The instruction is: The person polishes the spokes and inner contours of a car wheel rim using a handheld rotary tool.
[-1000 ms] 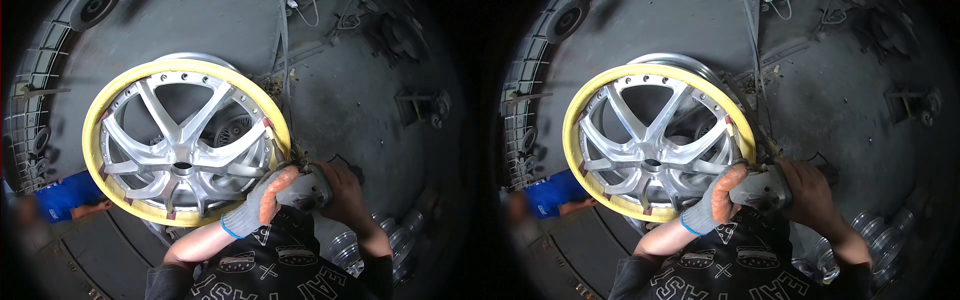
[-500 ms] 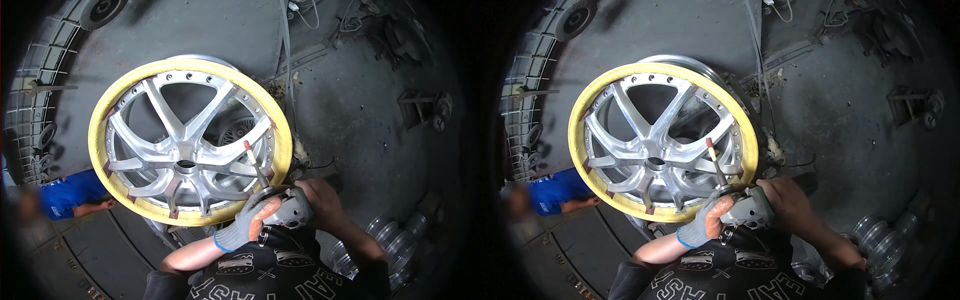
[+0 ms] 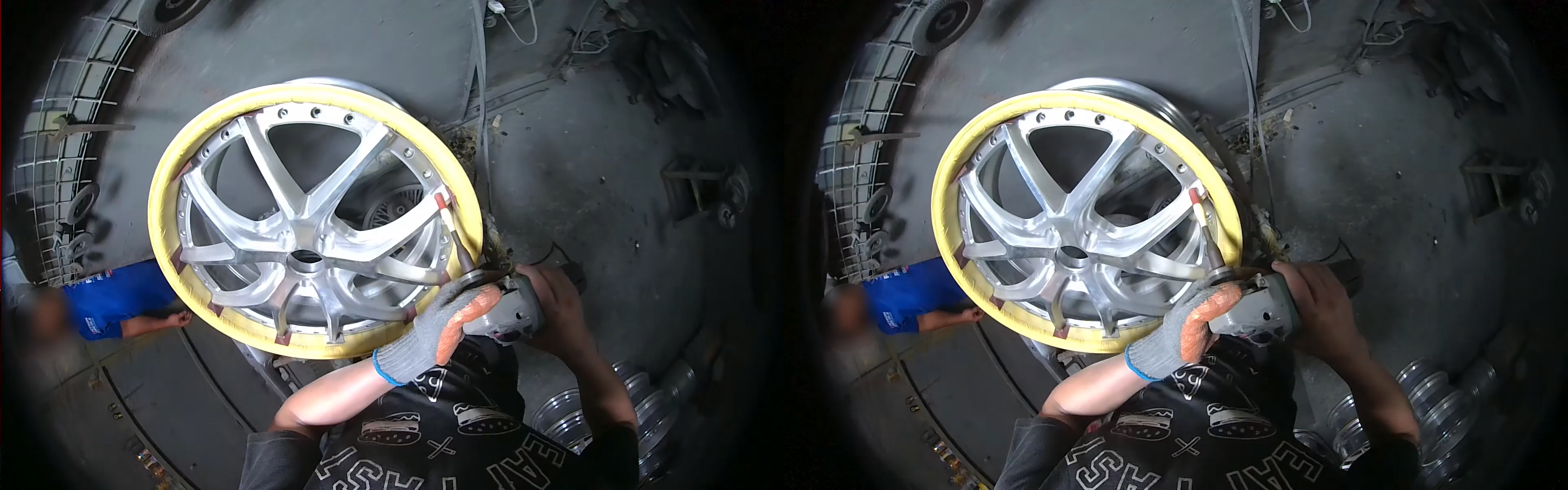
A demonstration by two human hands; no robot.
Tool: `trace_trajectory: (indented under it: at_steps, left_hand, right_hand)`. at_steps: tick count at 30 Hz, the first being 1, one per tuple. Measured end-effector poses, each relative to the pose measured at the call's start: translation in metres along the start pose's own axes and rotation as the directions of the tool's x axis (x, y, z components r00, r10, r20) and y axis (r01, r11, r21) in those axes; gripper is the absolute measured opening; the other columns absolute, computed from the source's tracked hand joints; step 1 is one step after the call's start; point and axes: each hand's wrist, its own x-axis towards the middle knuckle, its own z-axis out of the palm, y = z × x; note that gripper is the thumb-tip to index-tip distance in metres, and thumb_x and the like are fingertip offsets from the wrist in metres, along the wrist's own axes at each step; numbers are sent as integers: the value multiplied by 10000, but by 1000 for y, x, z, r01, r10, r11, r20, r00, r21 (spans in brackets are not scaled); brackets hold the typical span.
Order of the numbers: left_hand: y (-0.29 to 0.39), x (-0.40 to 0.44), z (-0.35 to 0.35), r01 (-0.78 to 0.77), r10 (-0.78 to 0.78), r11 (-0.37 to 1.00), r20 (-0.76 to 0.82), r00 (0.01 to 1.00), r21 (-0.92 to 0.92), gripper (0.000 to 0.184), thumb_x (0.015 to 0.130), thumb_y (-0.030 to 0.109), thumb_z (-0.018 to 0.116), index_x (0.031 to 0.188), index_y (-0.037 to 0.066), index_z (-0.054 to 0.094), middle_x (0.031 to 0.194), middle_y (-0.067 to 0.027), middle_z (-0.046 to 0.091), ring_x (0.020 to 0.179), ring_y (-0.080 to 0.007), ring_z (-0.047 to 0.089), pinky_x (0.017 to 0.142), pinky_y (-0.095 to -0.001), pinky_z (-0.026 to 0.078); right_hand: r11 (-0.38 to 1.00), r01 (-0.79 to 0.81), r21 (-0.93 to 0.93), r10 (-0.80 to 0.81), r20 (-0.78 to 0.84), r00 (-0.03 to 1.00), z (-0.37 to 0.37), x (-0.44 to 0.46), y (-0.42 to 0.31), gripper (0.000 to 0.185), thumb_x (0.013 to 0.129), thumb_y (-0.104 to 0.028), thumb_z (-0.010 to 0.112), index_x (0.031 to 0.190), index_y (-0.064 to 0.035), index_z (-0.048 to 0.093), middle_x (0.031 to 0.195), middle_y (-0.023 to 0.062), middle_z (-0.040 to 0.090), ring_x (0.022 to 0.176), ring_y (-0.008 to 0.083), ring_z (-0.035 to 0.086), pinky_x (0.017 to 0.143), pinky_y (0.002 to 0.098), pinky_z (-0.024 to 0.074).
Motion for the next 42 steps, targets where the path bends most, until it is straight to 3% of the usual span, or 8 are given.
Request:
trace_trajectory:
  at_steps: [2, 11, 12, 20, 23, 27, 31, 42]
  left_hand:
    - [-19, -5, 0, 391, -299, 496, 270, 915, -775, 292, 1041, 109, 460, 1277, -20, 576, 1248, -106, 606, 1099, -161, 621, 956, -304, 520]
    - [3, -50, -7, 360, -484, 126, 259, 836, -925, 471, 1094, 245, 332, 1460, -51, 364, 1116, -102, 601, 1128, -139, 581, 980, -229, 466]
    - [22, -52, -7, 376, -508, 489, 93, 856, -787, 426, 1093, 216, 324, 1389, -73, 427, 1086, -74, 590, 1067, -86, 567, 932, -203, 462]
    - [39, -64, -33, 461, -563, 429, 170, 809, -777, 414, 993, 60, 525, 1394, -29, 476, 1317, -115, 582, 1194, -153, 582, 1046, -298, 469]
    - [43, -41, -17, 239, -367, 784, -116, 923, -573, 323, 1090, 173, 319, 1156, -55, 538, 910, -68, 594, 704, -111, 589, 722, -218, 491]
    - [-16, -21, -10, 15, 16, 538, 28, 999, -843, 434, 933, -6, 583, 1355, -50, 495, 1330, -119, 573, 1205, -175, 576, 1036, -299, 465]
    - [-30, -6, 12, -47, 46, 999, -54, 997, -25, 394, 1108, 190, 264, 1409, -33, 387, 1316, -144, 545, 1214, -143, 567, 1055, -243, 439]
    - [6, -41, -20, 77, -75, 925, 18, 997, -371, 249, 1006, 78, 470, 1206, -70, 488, 1193, -218, 614, 1170, -257, 615, 990, -317, 505]
  right_hand:
    - [1000, -2, 12, 2, 19, 1000, 2, -3, -1, 797, 598, -173, 825, 1318, -33, 514, 1122, 178, 625, 1006, 376, 628, 874, 469, 508]
    - [997, 57, 55, -60, 52, 997, 33, -16, -27, 813, 616, -212, 824, 1333, -16, 497, 1162, 161, 607, 1053, 368, 610, 922, 471, 498]
    - [996, 80, 47, -82, 48, 995, 38, -16, -32, 801, 615, -214, 830, 1319, -12, 505, 1152, 165, 613, 1027, 367, 621, 892, 467, 508]
    - [996, 55, 76, -64, 120, 991, 46, -9, -53, 805, 604, -232, 838, 1305, 1, 519, 1164, 171, 617, 1046, 366, 622, 907, 465, 498]
    - [997, -28, 75, 20, 100, 995, 23, -9, -48, 848, 567, -250, 858, 1313, -15, 530, 1176, 179, 616, 1058, 372, 618, 915, 459, 488]
    - [995, -81, -51, 86, 114, 990, -9, 2, -37, 884, 561, -249, 865, 1338, -20, 512, 1137, 177, 631, 1025, 364, 637, 896, 465, 510]
    - [992, -84, -91, 93, 100, 991, -19, 7, -21, 879, 557, -264, 882, 1325, -23, 528, 1134, 193, 643, 1024, 384, 645, 885, 458, 516]
    - [999, -38, 24, 34, 139, 990, 2, 1, -46, 816, 589, -235, 883, 1295, -15, 538, 1151, 199, 628, 1046, 397, 632, 896, 457, 510]
